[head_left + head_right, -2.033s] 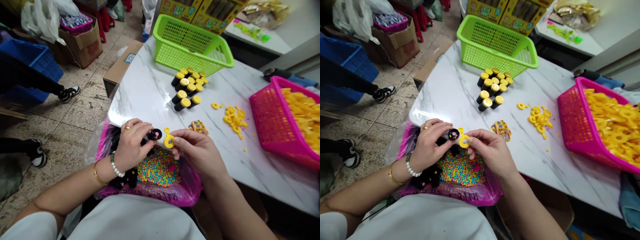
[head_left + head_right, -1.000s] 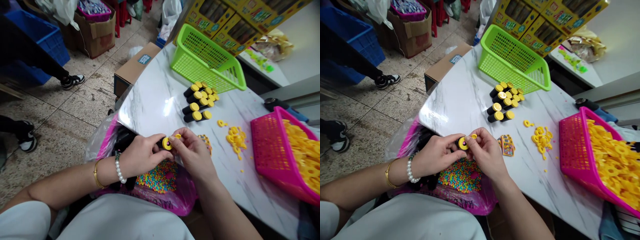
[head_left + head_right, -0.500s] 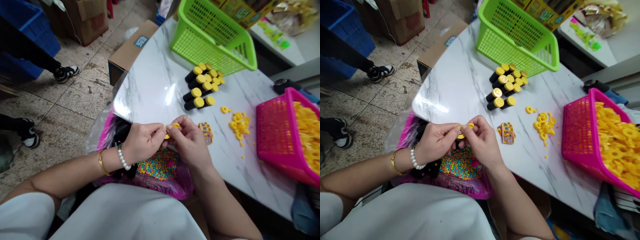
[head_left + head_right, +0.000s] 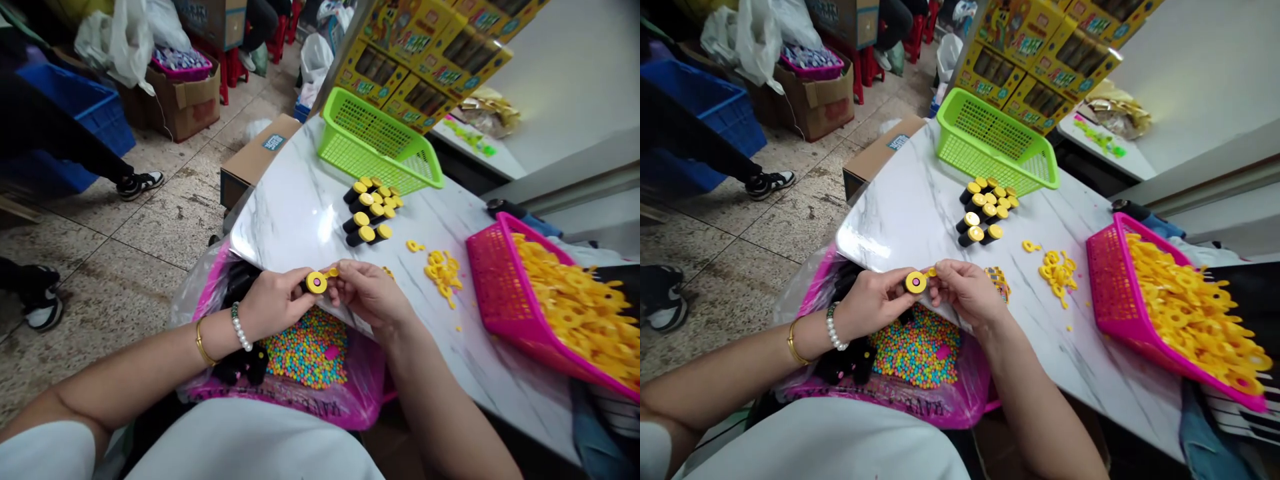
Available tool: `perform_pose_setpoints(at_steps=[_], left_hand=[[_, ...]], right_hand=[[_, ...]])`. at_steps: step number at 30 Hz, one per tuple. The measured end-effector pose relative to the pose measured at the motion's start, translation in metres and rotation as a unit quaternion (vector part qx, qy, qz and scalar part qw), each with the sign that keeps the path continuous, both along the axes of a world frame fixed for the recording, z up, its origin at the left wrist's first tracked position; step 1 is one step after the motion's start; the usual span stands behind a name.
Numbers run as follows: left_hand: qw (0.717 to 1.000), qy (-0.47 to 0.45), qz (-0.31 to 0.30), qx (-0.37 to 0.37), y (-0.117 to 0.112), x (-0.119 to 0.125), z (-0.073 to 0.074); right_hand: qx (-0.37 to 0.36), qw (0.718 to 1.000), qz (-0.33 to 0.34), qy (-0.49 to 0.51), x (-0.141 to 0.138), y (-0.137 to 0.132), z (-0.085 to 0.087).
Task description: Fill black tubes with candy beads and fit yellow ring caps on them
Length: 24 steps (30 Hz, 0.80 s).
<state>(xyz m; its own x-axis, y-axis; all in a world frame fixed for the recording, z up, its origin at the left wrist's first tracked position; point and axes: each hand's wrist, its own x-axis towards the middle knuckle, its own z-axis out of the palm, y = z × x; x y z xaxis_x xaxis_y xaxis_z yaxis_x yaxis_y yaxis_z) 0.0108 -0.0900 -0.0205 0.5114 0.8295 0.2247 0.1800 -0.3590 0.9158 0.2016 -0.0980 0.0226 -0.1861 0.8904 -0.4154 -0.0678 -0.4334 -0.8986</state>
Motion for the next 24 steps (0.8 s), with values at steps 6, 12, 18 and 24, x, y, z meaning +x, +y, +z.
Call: perform_pose_setpoints(at_steps=[6, 12, 18, 24], left_hand=[[0.998, 0.041, 0.017, 0.039, 0.000, 0.002, 0.000], [0.996, 0.057, 0.043, 0.053, 0.002, 0.004, -0.007], [0.995, -0.012, 0.036, 0.089, 0.003, -0.014, -0.010], [0.959, 0.154, -0.099, 0.216, -0.017, -0.029, -0.009]], right_hand=[[-0.026, 0.992, 0.097, -0.070, -0.009, 0.014, 0.013], [0.017, 0.988, 0.091, -0.123, -0.015, -0.001, 0.014], [0.270, 0.793, 0.053, -0.544, -0.010, 0.012, 0.020], [0.286, 0.711, -0.039, -0.641, 0.011, 0.045, 0.005]])
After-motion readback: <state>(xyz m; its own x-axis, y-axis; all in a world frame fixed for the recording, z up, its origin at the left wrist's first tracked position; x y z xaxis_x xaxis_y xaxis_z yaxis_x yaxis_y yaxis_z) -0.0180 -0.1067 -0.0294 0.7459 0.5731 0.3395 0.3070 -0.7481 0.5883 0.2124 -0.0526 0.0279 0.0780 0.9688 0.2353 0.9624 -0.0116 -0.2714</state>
